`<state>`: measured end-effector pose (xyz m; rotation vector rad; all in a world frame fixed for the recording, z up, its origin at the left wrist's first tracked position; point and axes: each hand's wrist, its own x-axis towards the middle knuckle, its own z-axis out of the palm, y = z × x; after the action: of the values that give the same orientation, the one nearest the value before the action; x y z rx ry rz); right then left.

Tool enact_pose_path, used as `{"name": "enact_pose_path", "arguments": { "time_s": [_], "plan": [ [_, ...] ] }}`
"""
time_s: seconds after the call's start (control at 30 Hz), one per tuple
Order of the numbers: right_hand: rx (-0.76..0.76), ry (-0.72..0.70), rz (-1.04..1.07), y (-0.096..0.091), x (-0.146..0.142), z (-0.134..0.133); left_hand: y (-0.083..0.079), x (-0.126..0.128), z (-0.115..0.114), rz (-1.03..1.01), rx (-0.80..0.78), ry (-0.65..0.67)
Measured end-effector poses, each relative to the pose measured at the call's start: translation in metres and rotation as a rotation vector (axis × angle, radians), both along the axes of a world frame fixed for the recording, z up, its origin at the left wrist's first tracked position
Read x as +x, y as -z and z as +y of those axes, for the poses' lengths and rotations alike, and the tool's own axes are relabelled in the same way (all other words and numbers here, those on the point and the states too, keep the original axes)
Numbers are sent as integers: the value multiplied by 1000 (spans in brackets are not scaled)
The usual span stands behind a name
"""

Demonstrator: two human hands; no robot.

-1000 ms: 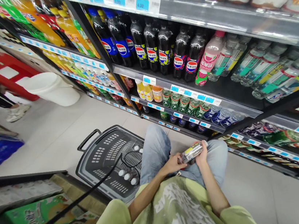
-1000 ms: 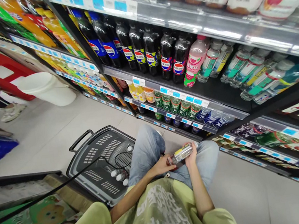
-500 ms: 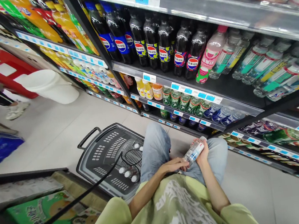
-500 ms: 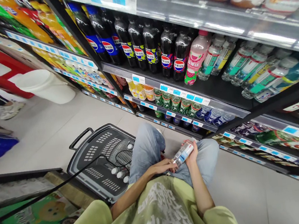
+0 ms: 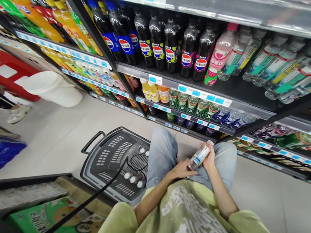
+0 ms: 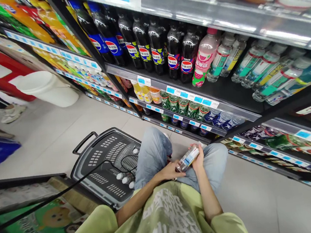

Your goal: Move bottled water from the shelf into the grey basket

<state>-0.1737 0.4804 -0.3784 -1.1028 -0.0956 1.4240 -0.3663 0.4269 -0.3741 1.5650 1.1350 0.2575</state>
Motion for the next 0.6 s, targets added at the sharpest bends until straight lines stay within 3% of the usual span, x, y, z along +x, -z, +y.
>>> {"name": "enact_pose_path", "arguments": {
  "time_s": [0.13, 0.4, 0.6],
  "plan": [
    [9, -15, -1, -4, 1, -1, -8, 1, 1, 30, -13, -8],
    [42, -116, 34, -14, 2, -7, -19, 0, 6, -232, -278, 156],
    [31, -136, 15, -14, 1, -6, -28, 0, 5, -189, -272, 146]
  ]
}}
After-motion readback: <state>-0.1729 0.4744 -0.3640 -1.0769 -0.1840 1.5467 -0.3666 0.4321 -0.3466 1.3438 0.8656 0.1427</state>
